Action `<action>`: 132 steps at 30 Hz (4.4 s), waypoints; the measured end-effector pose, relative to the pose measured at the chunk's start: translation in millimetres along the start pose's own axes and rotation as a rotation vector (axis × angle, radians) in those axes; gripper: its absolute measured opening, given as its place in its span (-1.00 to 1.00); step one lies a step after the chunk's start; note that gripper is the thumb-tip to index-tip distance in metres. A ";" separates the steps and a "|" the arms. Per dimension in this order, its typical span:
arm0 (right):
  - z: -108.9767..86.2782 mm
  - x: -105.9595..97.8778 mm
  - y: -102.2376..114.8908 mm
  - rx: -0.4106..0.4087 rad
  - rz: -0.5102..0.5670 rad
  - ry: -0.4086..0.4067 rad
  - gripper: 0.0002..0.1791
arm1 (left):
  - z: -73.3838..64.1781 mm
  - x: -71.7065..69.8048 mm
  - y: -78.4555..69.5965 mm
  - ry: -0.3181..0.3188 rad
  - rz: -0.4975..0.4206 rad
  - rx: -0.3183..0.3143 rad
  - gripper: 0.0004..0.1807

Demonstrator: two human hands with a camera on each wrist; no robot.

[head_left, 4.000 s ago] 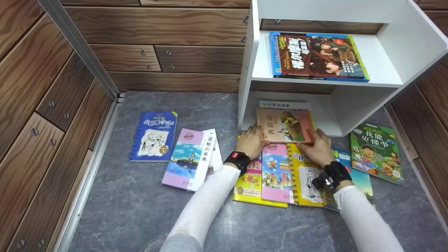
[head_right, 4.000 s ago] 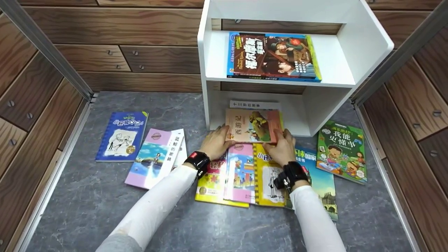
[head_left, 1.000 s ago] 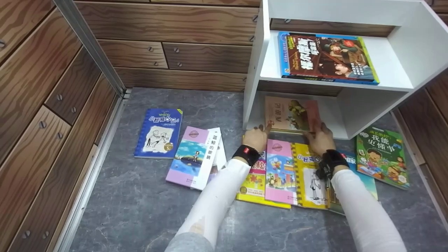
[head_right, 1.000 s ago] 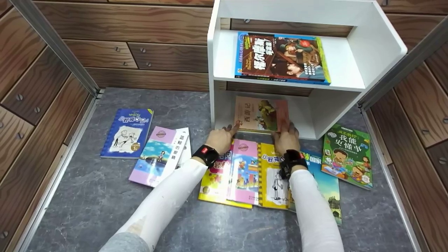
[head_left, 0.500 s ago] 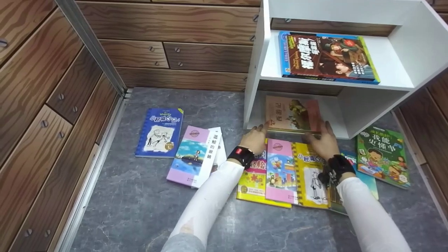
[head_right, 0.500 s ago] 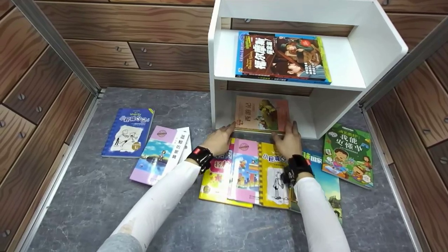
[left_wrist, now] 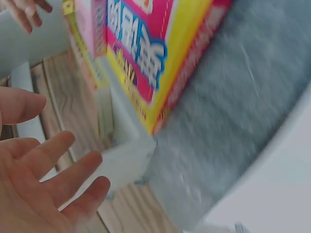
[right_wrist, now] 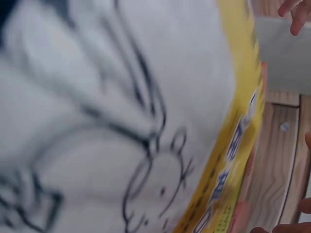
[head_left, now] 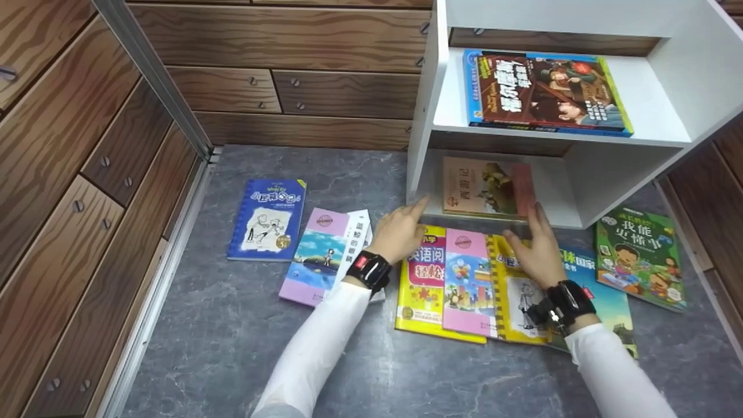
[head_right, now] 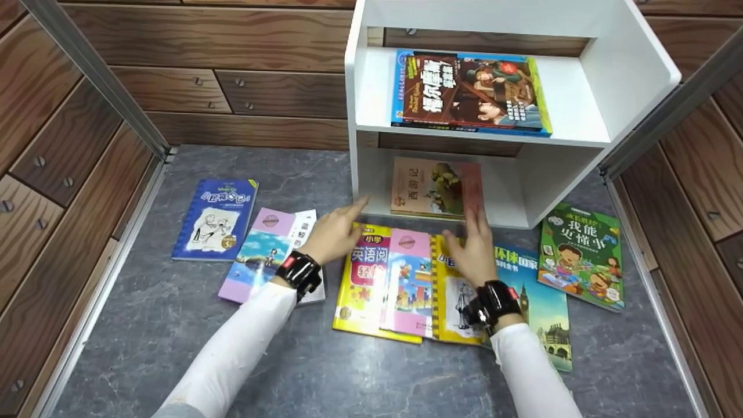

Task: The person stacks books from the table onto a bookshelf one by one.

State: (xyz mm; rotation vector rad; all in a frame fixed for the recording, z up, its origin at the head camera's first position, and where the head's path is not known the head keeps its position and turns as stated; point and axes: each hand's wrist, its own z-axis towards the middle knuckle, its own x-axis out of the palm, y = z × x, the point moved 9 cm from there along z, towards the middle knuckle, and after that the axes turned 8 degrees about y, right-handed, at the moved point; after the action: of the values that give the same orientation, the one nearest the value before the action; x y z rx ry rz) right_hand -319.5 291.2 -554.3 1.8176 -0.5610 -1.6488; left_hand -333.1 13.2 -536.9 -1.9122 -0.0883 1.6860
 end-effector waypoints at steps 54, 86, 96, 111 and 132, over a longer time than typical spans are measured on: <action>-75.3 82.6 57.9 -0.216 0.159 0.002 -0.11 | -168.3 -17.3 172.7 -0.150 -0.514 -0.502 -0.24; -86.3 129.6 125.1 -0.169 0.710 0.145 -0.26 | -159.8 -2.1 33.1 -0.592 -0.876 -0.230 -0.26; -93.1 124.2 133.3 -0.239 0.653 -0.007 -0.27 | -160.9 9.1 11.5 -0.655 -0.915 -0.213 -0.28; -97.3 93.1 143.5 -0.449 0.592 -0.154 -0.26 | -159.1 16.4 10.0 -0.605 -0.956 -0.203 -0.25; -100.2 38.6 147.7 -0.698 0.164 0.031 -0.30 | -143.7 -43.8 50.9 -0.430 -0.531 0.070 -0.26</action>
State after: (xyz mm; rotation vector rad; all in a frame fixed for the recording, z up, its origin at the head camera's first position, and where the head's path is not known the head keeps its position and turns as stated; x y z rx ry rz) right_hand -201.9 174.4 -477.4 1.2427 -0.0847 -1.4543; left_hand -225.1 -101.1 -517.0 -1.2898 -0.6347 1.6569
